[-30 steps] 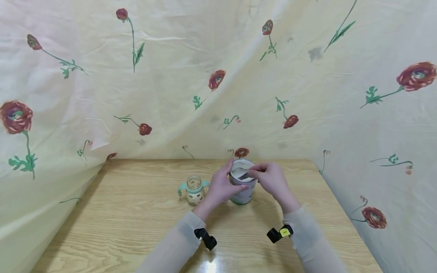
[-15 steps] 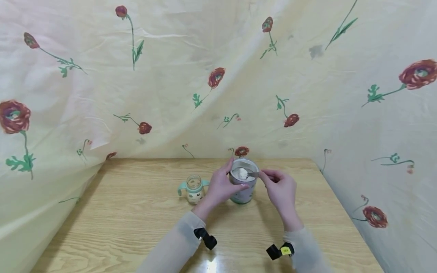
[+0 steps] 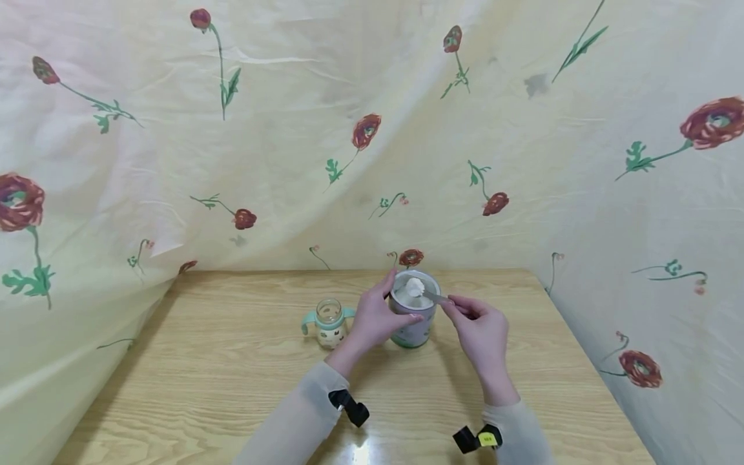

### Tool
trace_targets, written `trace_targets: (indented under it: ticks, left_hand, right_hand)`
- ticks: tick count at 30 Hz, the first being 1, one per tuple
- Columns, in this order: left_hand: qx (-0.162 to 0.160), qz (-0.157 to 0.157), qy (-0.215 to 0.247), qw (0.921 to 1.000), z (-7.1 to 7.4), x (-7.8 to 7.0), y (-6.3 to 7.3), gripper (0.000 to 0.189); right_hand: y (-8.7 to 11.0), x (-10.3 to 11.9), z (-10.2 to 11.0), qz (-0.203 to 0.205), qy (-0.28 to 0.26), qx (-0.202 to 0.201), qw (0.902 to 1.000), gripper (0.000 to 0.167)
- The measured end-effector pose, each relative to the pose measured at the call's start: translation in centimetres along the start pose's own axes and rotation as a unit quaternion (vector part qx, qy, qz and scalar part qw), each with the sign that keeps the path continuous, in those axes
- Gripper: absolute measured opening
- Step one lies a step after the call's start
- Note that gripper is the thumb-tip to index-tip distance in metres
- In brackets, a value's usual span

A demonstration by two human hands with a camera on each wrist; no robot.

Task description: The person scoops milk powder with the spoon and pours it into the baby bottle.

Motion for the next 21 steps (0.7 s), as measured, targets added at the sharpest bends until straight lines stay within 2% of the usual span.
trace_targets:
  ticks: [4,9,14,21]
  left_hand:
    - [-0.008,0.005,0.004,0.9999,0.02,-0.05,0.05,0.113]
    - [-0.011,0.006,0.030,0.9995,-0.25,0.05,-0.03,0.109]
    - [-0.003,0.030,0.053,0.9981,-0.44,0.11,0.00,0.111]
    - [-0.006,0.044,0.046,0.9980,-0.69,0.23,0.01,0.112]
  right_hand:
    - [-0.01,-0.09,0.00,0.004,-0.012,0.000,0.9999,0.035]
    - [-0.17,-0.33,-0.14,0.008,-0.033,-0.015,0.9993,0.029]
    - [-0.35,-0.45,-0.04,0.032,-0.031,-0.028,0.9986,0.023]
    - [-0.86,-0.84,0.05,0.061,-0.029,-0.040,0.9969,0.014]
Point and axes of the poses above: each hand's wrist, its own y-axis away from the middle knuckle, its own z-axis out of the back of the hand, x = y × z, the point moved 2 cm from there along -y, towards the middle knuckle, and after that the axes turned 15 degrees about -y, right-handed, at the moved point
